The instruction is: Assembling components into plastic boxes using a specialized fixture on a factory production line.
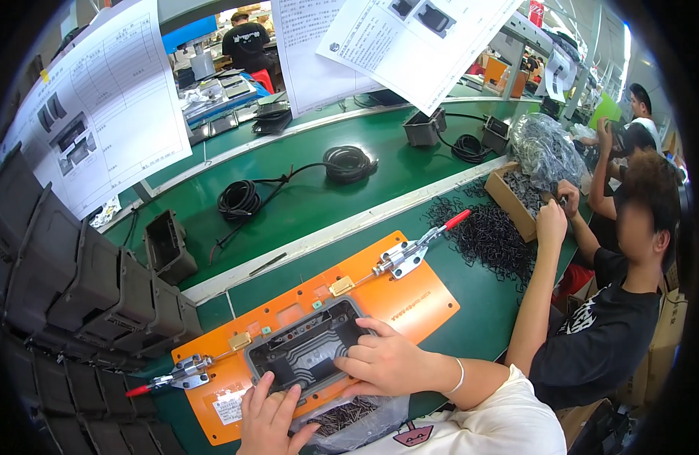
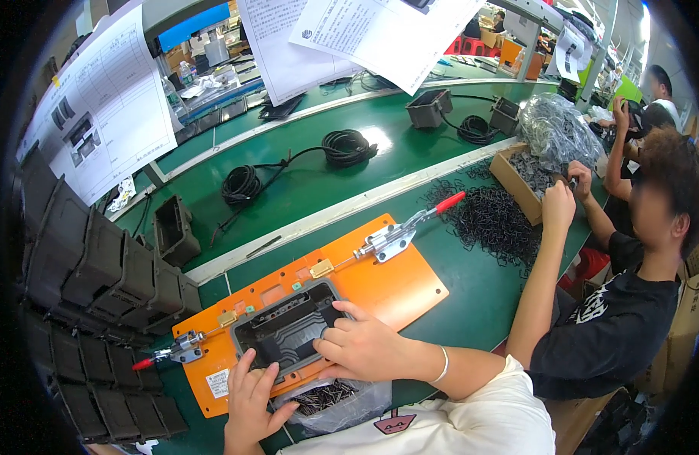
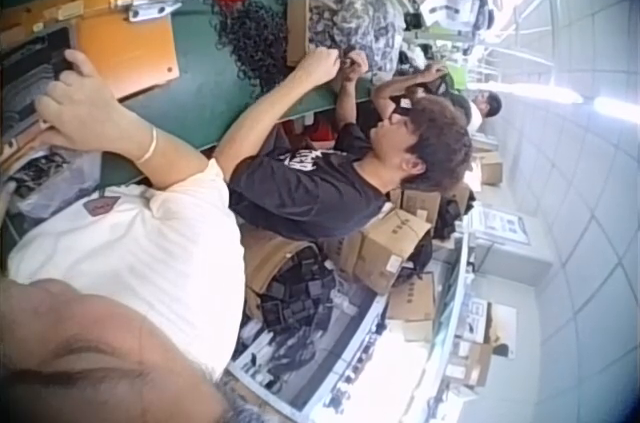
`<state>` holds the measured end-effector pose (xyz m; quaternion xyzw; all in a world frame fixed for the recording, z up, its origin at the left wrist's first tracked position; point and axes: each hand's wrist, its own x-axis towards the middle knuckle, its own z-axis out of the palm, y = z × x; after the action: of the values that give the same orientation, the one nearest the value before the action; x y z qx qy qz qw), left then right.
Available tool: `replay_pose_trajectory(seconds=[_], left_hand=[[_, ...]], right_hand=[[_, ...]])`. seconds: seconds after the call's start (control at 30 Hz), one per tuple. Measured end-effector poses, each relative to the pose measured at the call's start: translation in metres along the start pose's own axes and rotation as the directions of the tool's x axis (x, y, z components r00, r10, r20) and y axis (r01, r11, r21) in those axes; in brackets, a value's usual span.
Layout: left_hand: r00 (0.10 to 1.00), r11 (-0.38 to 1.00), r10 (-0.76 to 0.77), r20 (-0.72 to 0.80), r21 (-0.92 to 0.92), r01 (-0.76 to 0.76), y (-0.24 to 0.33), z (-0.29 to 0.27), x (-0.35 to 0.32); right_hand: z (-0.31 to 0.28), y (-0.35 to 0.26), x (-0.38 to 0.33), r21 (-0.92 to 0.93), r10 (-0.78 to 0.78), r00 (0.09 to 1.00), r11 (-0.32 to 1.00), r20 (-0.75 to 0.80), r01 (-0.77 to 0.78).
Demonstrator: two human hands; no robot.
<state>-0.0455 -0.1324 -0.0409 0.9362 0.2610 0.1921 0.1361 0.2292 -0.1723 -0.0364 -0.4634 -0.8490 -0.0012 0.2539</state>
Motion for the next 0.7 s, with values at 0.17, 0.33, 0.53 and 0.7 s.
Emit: replay_pose_trajectory(seconds=[0.17,0.33,0.53,0.7], left_hand=[[0.999,1.0,-0.019,-0.026,-0.025,0.018,0.0,0.0,0.003],[0.998,0.997,-0.052,-0.042,-0.058,0.05,0.004,-0.008,0.013],[0.994,1.0,-0.016,-0.109,0.017,0.018,0.004,-0.053,0.07],[0.987,0.976,-0.154,0.039,0.164,0.146,-0.043,-0.056,0.154]], right_hand=[[0.001,0.0,0.003,-0.028,-0.005,1.0,1.0,0.005,0.005],[-0.002,-0.001,0.001,-0.053,0.006,1.0,0.999,0.002,-0.005],[0.003,0.002,0.0,-0.033,0.006,0.999,0.999,-0.044,-0.008],[0.006,0.003,0.001,-0.02,-0.008,0.998,1.0,-0.056,0.007]])
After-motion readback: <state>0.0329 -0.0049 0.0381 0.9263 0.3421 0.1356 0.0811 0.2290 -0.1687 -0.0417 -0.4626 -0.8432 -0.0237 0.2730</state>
